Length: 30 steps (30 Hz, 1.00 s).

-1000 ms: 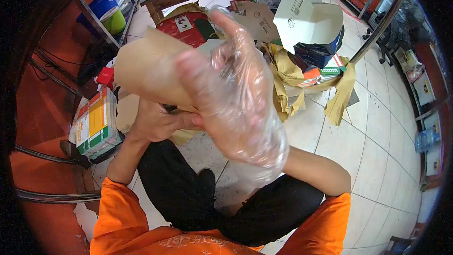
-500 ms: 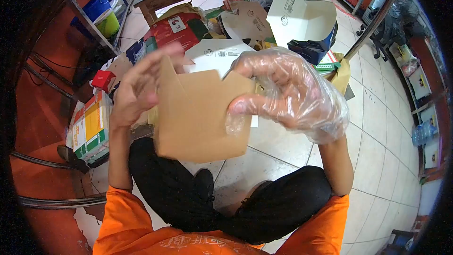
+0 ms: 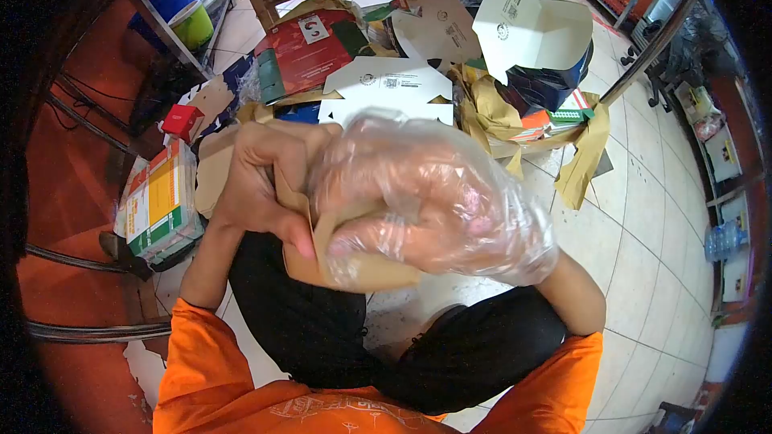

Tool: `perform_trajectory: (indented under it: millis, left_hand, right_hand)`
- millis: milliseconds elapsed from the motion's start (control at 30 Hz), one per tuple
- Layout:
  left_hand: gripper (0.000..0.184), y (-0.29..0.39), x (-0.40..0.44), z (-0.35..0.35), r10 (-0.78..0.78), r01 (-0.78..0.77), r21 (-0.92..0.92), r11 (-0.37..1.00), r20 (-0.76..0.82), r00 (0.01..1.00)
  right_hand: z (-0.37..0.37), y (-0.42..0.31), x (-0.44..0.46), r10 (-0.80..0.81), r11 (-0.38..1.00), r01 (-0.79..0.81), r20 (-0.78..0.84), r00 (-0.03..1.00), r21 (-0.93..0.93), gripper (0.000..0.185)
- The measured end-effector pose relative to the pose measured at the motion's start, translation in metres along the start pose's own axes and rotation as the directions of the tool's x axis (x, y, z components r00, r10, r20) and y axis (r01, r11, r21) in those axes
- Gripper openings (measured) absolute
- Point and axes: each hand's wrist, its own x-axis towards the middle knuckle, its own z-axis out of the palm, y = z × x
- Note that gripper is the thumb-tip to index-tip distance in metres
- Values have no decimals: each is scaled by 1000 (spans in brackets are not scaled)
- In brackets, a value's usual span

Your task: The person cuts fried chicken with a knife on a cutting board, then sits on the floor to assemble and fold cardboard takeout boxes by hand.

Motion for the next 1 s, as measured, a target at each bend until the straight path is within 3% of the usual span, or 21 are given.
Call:
perform_trajectory:
  millis: [100, 133, 167, 200, 233, 300, 367, 400, 467, 533, 600, 667, 700, 767, 833, 900, 967, 1000]
  left_hand:
    - [51, -5, -4, -4, 47, -46, 7, 999, -146, 988]
    - [51, -6, -1, -3, 94, -92, 22, 996, -183, 979]
    - [51, -8, -1, -1, 97, -93, 28, 995, -187, 978]
    - [50, -10, -2, 2, 73, -67, 29, 997, -331, 941]
    - [48, -11, -2, 5, 49, -41, 27, 999, -467, 883]
    - [47, -6, 4, 10, 105, -87, 60, 994, -492, 864]
    - [46, 1, 4, 13, 81, -6, 125, 992, -604, 792]
    - [46, 2, 2, 13, 82, -6, 126, 992, -606, 791]
    - [45, 2, 0, 13, 187, 3, 296, 955, -611, 769]
    - [40, 1, -4, 9, 166, 21, 285, 958, -617, 770]
    - [36, 3, -2, 9, 148, 41, 280, 959, -621, 770]
    - [37, 8, 5, 10, -48, -69, -121, 990, -758, 650]
    - [37, 9, 4, 6, -47, -70, -122, 990, -757, 651]
    - [47, 12, 0, -3, -347, 263, -227, 938, -570, 744]
    - [57, 8, -3, 1, -398, 293, -281, 914, -478, 783]
    - [62, 14, 0, 9, -439, 356, -328, 875, -227, 869]
    - [64, 24, -1, 9, -488, 394, -351, 849, -238, 840]
    - [62, 25, -3, 6, -518, 379, -465, 800, -217, 827]
  right_hand:
    - [14, 2, 8, -25, 1000, 30, -306, 952, 10, 34]
    - [15, 2, 8, -58, 986, -10, -396, 916, -168, 33]
    - [14, 1, 6, -89, 950, -37, -385, 918, -309, 31]
    - [13, -1, 3, -121, 894, -63, -374, 919, -443, 30]
    - [16, -1, 4, -126, 895, -56, -371, 920, -443, 30]
    - [25, -3, 8, -94, 910, -91, -414, 905, -405, 30]
    - [32, -9, 12, -77, 912, -120, -453, 888, -391, 29]
    - [35, -13, 16, -95, 906, -122, -476, 874, -405, 24]
    - [41, -10, 19, -111, 898, -130, -503, 857, -420, 19]
    - [47, 4, 19, -194, 915, -85, -615, 764, -395, 31]
    - [49, 8, 20, -211, 908, -99, -650, 730, -406, 30]
    - [46, 10, 22, -228, 903, -112, -683, 694, -415, 29]
    - [40, 10, 23, -295, 874, -137, -732, 614, -466, 28]
    - [35, 7, 22, -362, 842, -168, -766, 531, -513, 28]
    - [33, 3, 21, -312, 852, -183, -756, 575, -491, 27]
    - [32, 0, 19, -261, 861, -204, -749, 608, -466, 26]
    - [31, -1, 17, -209, 869, -224, -738, 641, -441, 25]
    - [29, 2, 16, -261, 870, -154, -702, 662, -469, 26]
